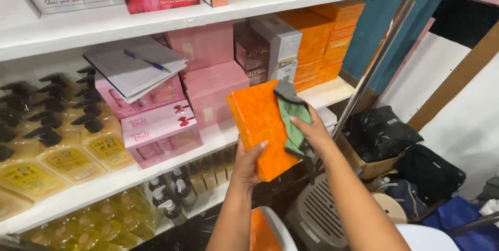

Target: The person wipes the surface of several orange rectangular boxes using a green cloth. They pick up each box from a stack, wipe it thoroughly, and place it back onto a white shelf among other cosmetic products.

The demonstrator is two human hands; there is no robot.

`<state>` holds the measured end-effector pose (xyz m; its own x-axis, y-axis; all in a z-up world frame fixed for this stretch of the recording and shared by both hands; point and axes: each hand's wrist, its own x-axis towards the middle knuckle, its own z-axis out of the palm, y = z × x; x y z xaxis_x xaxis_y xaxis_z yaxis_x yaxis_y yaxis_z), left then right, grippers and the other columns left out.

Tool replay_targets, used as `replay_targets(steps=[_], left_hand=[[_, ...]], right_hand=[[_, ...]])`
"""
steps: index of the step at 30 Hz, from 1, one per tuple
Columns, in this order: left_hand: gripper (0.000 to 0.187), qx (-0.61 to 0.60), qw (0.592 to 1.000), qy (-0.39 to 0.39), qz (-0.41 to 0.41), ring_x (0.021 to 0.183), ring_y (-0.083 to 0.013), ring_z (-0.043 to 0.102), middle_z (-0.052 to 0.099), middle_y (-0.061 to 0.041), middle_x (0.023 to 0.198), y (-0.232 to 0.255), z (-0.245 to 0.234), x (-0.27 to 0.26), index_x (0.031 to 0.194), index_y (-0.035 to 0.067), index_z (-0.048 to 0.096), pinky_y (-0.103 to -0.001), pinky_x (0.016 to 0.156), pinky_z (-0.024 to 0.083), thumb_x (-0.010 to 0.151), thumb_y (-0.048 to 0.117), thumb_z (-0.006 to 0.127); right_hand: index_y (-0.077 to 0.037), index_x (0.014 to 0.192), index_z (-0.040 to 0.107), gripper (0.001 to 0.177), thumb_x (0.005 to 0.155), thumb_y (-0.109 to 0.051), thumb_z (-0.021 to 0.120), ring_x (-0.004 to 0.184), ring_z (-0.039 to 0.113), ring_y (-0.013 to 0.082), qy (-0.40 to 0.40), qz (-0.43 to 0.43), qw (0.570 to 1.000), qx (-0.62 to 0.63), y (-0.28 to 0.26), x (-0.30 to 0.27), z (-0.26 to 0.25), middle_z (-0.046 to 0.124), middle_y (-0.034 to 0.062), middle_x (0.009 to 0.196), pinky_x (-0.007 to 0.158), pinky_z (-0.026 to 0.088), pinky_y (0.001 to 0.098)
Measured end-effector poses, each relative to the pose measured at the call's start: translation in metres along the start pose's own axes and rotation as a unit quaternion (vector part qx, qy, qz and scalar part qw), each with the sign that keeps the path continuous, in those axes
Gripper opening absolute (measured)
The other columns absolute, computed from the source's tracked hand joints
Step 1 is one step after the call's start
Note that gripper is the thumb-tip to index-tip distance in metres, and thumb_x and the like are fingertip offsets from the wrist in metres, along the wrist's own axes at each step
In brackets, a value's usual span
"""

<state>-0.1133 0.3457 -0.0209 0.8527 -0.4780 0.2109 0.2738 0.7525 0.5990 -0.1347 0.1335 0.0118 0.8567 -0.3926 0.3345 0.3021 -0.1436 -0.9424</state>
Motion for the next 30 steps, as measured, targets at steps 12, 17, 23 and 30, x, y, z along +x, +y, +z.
replay_targets(steps=[12, 17, 23, 30], left_hand=[[0.076, -0.161, 0.986, -0.013, 0.047, 0.128, -0.0333, 0.058, 0.055, -0.013, 0.141, -0.01, -0.007, 0.022, 0.15, 0.015, 0.039, -0.051, 0.106, 0.052, 0.08, 0.01, 0.069], [0.07, -0.065, 0.996, 0.021, 0.058, 0.123, -0.0303, 0.061, 0.06, -0.012, 0.135, -0.031, -0.013, 0.02, 0.146, 0.01, 0.044, -0.046, 0.103, 0.053, 0.082, 0.003, 0.072], [0.065, -0.012, 0.999, 0.039, 0.025, 0.119, -0.027, 0.063, 0.064, -0.01, 0.128, -0.032, -0.011, 0.011, 0.139, 0.01, 0.049, -0.041, 0.101, 0.053, 0.079, -0.001, 0.073], [0.072, 0.073, 0.996, -0.038, -0.022, 0.12, -0.0245, 0.063, 0.064, -0.008, 0.129, -0.007, -0.03, -0.001, 0.141, 0.009, 0.048, -0.042, 0.102, 0.053, 0.074, 0.0, 0.074]], right_hand=[[-0.012, 0.117, 0.067, 0.033, 0.097, -0.038, 0.072, 0.086, 0.064, 0.0191, 0.185, 0.115, 0.859, 0.464, 0.113, -0.076, 0.021, 0.067, 0.0025, 0.1, 0.077, 0.056, 0.0346], [-0.018, 0.126, 0.056, 0.04, 0.091, -0.028, 0.071, 0.098, 0.064, 0.0198, 0.321, 0.146, 0.826, 0.44, 0.009, -0.083, 0.091, 0.065, 0.001, 0.11, 0.083, 0.057, 0.0378], [-0.012, 0.137, 0.046, 0.058, 0.086, -0.012, 0.072, 0.108, 0.065, 0.0216, 0.377, 0.106, 0.876, 0.282, 0.009, -0.068, 0.079, 0.064, 0.0056, 0.121, 0.088, 0.056, 0.039], [-0.003, 0.138, 0.055, 0.049, 0.094, -0.017, 0.071, 0.109, 0.065, 0.0199, 0.25, 0.035, 0.956, 0.148, 0.016, -0.04, 0.039, 0.065, 0.0119, 0.128, 0.092, 0.054, 0.0343]])
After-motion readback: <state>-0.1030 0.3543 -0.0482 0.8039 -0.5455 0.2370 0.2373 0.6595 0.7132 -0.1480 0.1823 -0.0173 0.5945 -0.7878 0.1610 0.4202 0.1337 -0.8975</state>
